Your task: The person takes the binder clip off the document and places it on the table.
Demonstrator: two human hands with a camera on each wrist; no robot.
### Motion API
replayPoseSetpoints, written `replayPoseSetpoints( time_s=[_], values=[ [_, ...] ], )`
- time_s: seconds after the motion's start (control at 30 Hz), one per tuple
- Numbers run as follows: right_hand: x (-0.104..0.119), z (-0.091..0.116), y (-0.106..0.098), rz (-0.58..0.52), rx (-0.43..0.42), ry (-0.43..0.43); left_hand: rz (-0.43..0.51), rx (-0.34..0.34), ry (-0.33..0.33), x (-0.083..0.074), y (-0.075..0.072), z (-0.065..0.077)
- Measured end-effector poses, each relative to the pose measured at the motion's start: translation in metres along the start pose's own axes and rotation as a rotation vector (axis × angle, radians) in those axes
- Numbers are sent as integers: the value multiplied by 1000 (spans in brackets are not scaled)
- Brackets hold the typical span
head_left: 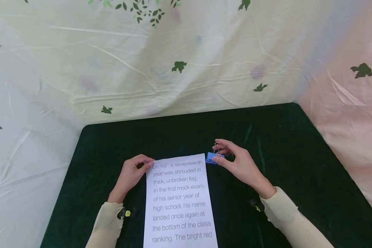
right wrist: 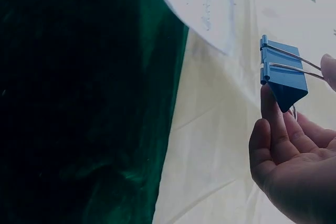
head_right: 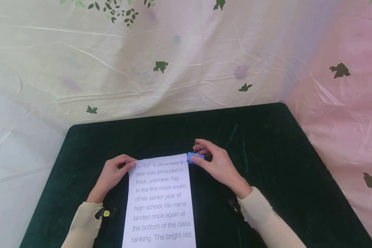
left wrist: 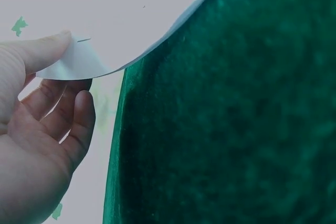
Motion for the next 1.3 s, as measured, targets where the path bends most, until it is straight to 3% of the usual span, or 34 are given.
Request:
replayPoseSetpoints(
  time_s=[0.4,1.03,1.3],
  values=[
    [-22,-5,6,32,48,14,-23,-7,22,3,1,-1],
    [-53,-18,42,-11,324,2,-35,-3,21,3,1,-1],
    [-57,-19,47,-18,366,-6,-31,-3,15,1,0,-2]
  ],
)
Point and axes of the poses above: each hand's wrist, its own z-axis away from the middle knuckle, its own y-axis out of the palm, x = y × z, the point moved 8 cm from there along -z, towards the middle knuckle, and after that the axes turned 14 degrees about z, right-handed, at the moved point
